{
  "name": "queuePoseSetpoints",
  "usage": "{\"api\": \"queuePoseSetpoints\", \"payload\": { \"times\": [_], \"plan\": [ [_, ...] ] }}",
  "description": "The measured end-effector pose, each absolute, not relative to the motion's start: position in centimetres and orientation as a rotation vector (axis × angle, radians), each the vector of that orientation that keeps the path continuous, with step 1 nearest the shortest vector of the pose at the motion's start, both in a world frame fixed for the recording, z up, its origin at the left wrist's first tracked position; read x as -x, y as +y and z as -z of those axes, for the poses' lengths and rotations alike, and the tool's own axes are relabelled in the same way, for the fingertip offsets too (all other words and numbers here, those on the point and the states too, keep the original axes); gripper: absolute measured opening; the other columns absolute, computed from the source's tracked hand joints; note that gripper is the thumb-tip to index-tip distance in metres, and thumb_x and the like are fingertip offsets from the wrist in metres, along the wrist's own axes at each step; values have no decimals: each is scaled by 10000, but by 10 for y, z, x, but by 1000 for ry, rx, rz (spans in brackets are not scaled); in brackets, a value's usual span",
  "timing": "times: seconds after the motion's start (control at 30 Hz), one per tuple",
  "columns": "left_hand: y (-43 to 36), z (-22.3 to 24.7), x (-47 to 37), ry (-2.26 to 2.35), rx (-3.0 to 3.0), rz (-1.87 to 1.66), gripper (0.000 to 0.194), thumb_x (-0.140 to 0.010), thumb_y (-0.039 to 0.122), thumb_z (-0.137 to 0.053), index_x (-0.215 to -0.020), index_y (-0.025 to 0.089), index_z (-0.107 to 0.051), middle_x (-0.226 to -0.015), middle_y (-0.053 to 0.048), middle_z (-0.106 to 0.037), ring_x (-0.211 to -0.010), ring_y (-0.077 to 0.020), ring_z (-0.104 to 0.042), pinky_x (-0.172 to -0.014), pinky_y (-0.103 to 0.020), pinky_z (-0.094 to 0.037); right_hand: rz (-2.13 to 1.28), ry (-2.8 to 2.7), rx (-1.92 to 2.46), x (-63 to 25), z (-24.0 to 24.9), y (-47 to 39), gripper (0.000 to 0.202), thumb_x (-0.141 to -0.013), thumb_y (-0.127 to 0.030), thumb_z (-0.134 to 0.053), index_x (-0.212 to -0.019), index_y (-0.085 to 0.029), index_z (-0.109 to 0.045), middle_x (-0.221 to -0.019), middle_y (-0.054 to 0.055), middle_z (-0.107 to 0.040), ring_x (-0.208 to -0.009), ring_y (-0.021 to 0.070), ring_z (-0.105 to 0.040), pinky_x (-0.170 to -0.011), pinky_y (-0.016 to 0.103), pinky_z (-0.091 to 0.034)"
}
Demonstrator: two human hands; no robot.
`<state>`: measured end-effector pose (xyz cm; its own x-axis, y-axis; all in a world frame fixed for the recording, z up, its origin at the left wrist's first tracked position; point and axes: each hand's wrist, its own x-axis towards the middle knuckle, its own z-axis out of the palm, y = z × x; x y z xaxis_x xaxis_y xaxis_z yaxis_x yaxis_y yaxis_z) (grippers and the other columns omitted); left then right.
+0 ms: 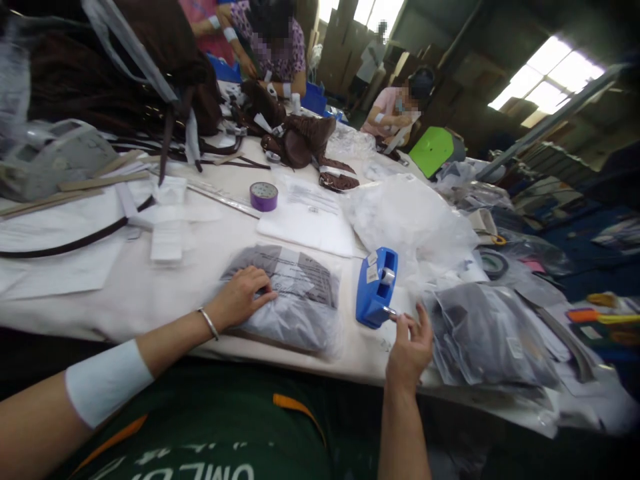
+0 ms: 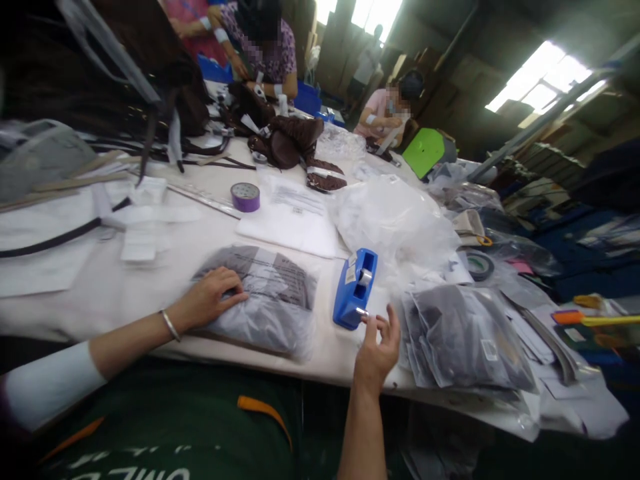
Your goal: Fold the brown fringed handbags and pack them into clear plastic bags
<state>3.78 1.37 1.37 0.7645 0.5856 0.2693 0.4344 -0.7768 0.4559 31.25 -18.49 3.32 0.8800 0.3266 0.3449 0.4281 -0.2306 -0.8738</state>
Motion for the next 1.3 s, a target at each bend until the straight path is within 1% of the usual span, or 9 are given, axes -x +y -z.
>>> {"api": "queuePoseSetpoints", "payload": {
  "times": [0.27, 0.4, 0.53, 0.8, 0.9, 1.0, 1.07, 1.17, 1.3],
  "plan": [
    [11, -14, -36, 784, -2530, -584, 173, -867, 315, -611, -796, 159, -588, -851, -40, -577, -865, -199, -488, -838, -333, -387, 38, -541, 2045, -307, -7, -226, 697, -802, -413, -605, -1413, -201, -343, -831, 21, -678, -993, 213, -599, -1031, 466, -346],
    [12, -13, -35, 767, -2509, -589, 169, -862, 306, -622, -799, 152, -591, -851, -42, -579, -864, -199, -483, -824, -327, -383, -278, -1142, 1866, -286, -39, -185, 749, -835, -358, -585, -1466, -238, -199, -787, -24, -639, -852, 176, -607, -998, 448, -382],
    [11, -14, -35, 785, -2536, -577, 181, -868, 322, -612, -807, 153, -589, -851, -44, -582, -867, -205, -483, -812, -333, -369, -569, -1927, 1759, -260, -61, -108, 695, -850, -299, -562, -1461, -280, -231, -827, -13, -637, -884, 179, -577, -978, 415, -369],
    [5, -14, -33, 797, -2698, -561, 176, -882, 312, -583, -818, 148, -580, -881, -66, -567, -891, -225, -472, -780, -347, -340, -190, -2016, 2155, -270, -51, -59, 777, -751, -341, -684, -1435, -244, -327, -696, 25, -621, -865, 260, -554, -873, 437, -373],
    [4, -11, -35, 793, -2700, -582, 177, -884, 315, -581, -822, 149, -575, -890, -68, -564, -895, -225, -468, -790, -349, -339, -68, -1870, 2055, -279, -43, -71, 818, -753, -433, -671, -1448, -241, -284, -986, 72, -655, -1081, 286, -496, -963, 472, -345],
    [5, -10, -35, 798, -2671, -578, 162, -875, 306, -595, -825, 153, -580, -895, -65, -570, -901, -225, -475, -796, -349, -340, -122, -1945, 1979, -278, -34, -81, 798, -749, -492, -660, -1428, -258, -313, -1359, 79, -490, -1342, 293, -270, -1060, 496, -273],
    [7, -13, -31, 791, -2618, -579, 154, -864, 307, -610, -823, 160, -591, -900, -56, -580, -904, -221, -486, -805, -348, -343, -70, -1886, 2020, -277, -34, -82, 641, -783, -480, -620, -1352, -251, -434, -1422, 81, -425, -1391, 296, -176, -1076, 528, -236],
    [14, -20, -13, 779, -2523, -570, 148, -841, 316, -635, -820, 172, -607, -925, -46, -598, -925, -217, -507, -836, -347, -356, -60, -1698, 1957, -273, -47, -76, 358, -839, -457, -539, -1097, -223, -619, -1317, 90, -526, -1323, 277, -327, -1062, 508, -265],
    [24, -27, 17, 881, -2436, -531, 105, -844, 278, -621, -810, 179, -616, -893, -34, -626, -901, -205, -536, -829, -337, -389, -628, -1746, 1803, -248, -72, -56, 304, -862, -463, -481, -871, -214, -655, -914, 29, -679, -915, 192, -598, -864, 341, -430]
  ]
}}
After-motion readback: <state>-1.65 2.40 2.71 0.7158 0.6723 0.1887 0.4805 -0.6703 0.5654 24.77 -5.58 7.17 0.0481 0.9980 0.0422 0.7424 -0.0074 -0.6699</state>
